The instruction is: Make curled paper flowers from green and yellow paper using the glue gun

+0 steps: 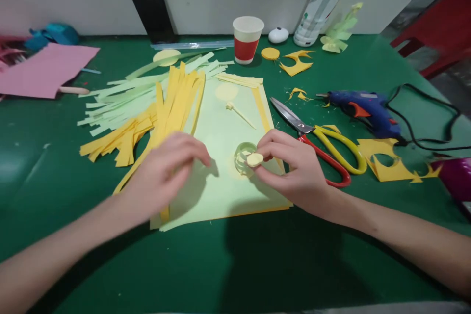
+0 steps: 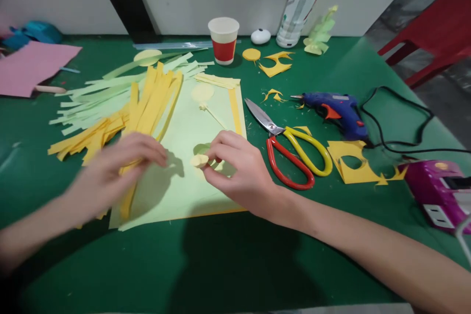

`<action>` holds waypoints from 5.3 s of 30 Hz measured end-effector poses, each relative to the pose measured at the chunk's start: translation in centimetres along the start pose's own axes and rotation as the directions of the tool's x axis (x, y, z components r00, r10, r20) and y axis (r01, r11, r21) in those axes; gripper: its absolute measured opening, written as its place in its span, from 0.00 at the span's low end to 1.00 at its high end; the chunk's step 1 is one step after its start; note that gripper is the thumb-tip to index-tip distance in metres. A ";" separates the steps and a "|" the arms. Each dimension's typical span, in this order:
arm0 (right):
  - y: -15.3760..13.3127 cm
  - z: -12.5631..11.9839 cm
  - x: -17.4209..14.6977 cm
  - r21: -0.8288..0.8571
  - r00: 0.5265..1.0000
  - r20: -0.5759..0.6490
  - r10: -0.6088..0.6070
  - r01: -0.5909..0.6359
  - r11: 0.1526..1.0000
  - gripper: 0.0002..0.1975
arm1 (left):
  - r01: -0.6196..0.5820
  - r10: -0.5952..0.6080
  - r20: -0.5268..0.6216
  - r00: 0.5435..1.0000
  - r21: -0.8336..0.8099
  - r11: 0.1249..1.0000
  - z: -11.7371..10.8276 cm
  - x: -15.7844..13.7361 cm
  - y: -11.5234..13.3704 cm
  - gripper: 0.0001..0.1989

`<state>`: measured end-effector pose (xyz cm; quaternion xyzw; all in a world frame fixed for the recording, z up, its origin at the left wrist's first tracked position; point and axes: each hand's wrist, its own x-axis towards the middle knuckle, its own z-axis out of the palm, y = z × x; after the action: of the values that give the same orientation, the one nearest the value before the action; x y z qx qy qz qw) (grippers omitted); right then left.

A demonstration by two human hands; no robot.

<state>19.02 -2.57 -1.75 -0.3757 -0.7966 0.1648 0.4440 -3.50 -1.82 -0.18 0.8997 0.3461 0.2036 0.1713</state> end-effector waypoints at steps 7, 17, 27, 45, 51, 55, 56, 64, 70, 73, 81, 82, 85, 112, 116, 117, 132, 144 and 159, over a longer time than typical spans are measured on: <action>0.1 -0.2 0.1 -0.030 1.000 -0.012 -0.028 0.028 0.999 0.06 | -0.094 0.094 0.136 0.986 -0.005 0.996 2.9 -0.8 1.9 0.14; 0.4 0.1 0.1 -0.040 1.000 -0.023 -0.004 0.003 0.999 0.07 | -0.110 0.111 0.117 0.987 -0.017 0.994 3.3 -1.2 1.1 0.12; 0.6 0.7 0.7 -0.020 0.999 -0.051 -0.011 0.010 1.000 0.07 | -0.125 0.124 0.132 0.984 0.001 0.992 3.4 -1.2 1.0 0.12; 0.5 0.8 1.0 0.012 1.000 -0.002 0.000 0.000 1.000 0.09 | -0.101 0.059 0.145 0.988 0.298 0.949 4.6 -1.3 0.8 0.17; 0.4 0.7 1.0 0.017 1.000 0.015 0.012 -0.013 1.000 0.09 | -0.097 0.060 0.130 0.990 0.297 0.950 4.6 -1.2 1.0 0.17; 0.5 0.8 1.0 0.031 1.000 0.017 0.018 -0.019 0.999 0.09 | -0.097 0.057 0.141 0.988 0.298 0.950 4.5 -1.3 1.0 0.17; 0.5 0.8 1.0 0.037 1.000 0.017 0.020 -0.021 0.999 0.09 | -0.098 0.057 0.143 0.988 0.298 0.950 4.5 -1.3 1.0 0.17; 0.8 0.9 1.0 0.056 1.000 0.010 0.027 -0.027 0.998 0.08 | -0.083 0.040 0.155 0.987 0.283 0.956 4.5 -1.2 1.0 0.18; 1.0 0.9 1.1 0.055 0.999 0.012 0.029 -0.030 0.998 0.07 | -0.086 0.043 0.158 0.986 0.278 0.957 4.4 -1.2 1.1 0.17; 1.0 0.9 1.2 0.042 0.999 0.025 0.035 -0.036 0.998 0.07 | -0.091 0.051 0.145 0.988 0.283 0.955 4.5 -1.1 1.0 0.17; 1.0 0.6 1.7 0.014 0.998 0.069 0.011 -0.012 1.000 0.05 | -0.096 0.057 0.141 0.988 0.290 0.952 4.6 -1.1 0.9 0.17; 1.0 0.6 1.7 0.008 0.997 0.078 0.004 -0.005 1.000 0.05 | -0.100 0.060 0.141 0.988 0.292 0.951 4.6 -1.1 0.9 0.17; 1.0 0.4 1.8 -0.001 0.997 0.079 -0.011 0.011 1.000 0.05 | -0.108 0.067 0.146 0.987 0.294 0.950 4.5 -1.1 1.0 0.18; 0.8 0.4 1.8 0.018 0.993 0.094 0.076 -0.078 0.997 0.08 | -0.100 0.059 0.148 0.987 0.287 0.953 4.4 -1.3 1.0 0.18; 0.7 0.4 1.8 0.014 0.992 0.089 0.093 -0.095 0.995 0.09 | -0.102 0.057 0.151 0.987 0.305 0.947 4.6 -1.3 1.1 0.17; 0.6 0.4 1.8 0.011 0.992 0.088 0.094 -0.096 0.995 0.09 | -0.109 0.064 0.148 0.987 0.318 0.942 4.5 -1.3 1.2 0.17; 1.0 0.3 1.8 0.016 0.995 0.083 0.052 -0.054 0.998 0.07 | 0.402 -0.489 0.144 0.860 0.396 0.825 -3.1 -0.1 -2.2 0.16; 1.1 0.4 1.8 0.027 0.997 0.072 0.019 -0.021 0.999 0.07 | 0.498 -0.558 0.313 0.768 0.256 0.829 -4.4 0.1 -3.3 0.20; 0.6 0.3 1.9 -0.008 0.991 0.107 0.075 -0.075 0.997 0.08 | 0.515 -0.590 0.304 0.748 0.295 0.805 -4.5 0.3 -3.0 0.15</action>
<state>18.42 -0.73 -1.14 -0.3969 -0.8049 0.1996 0.3933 -7.15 1.27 2.36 0.7898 0.5756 -0.0699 0.2003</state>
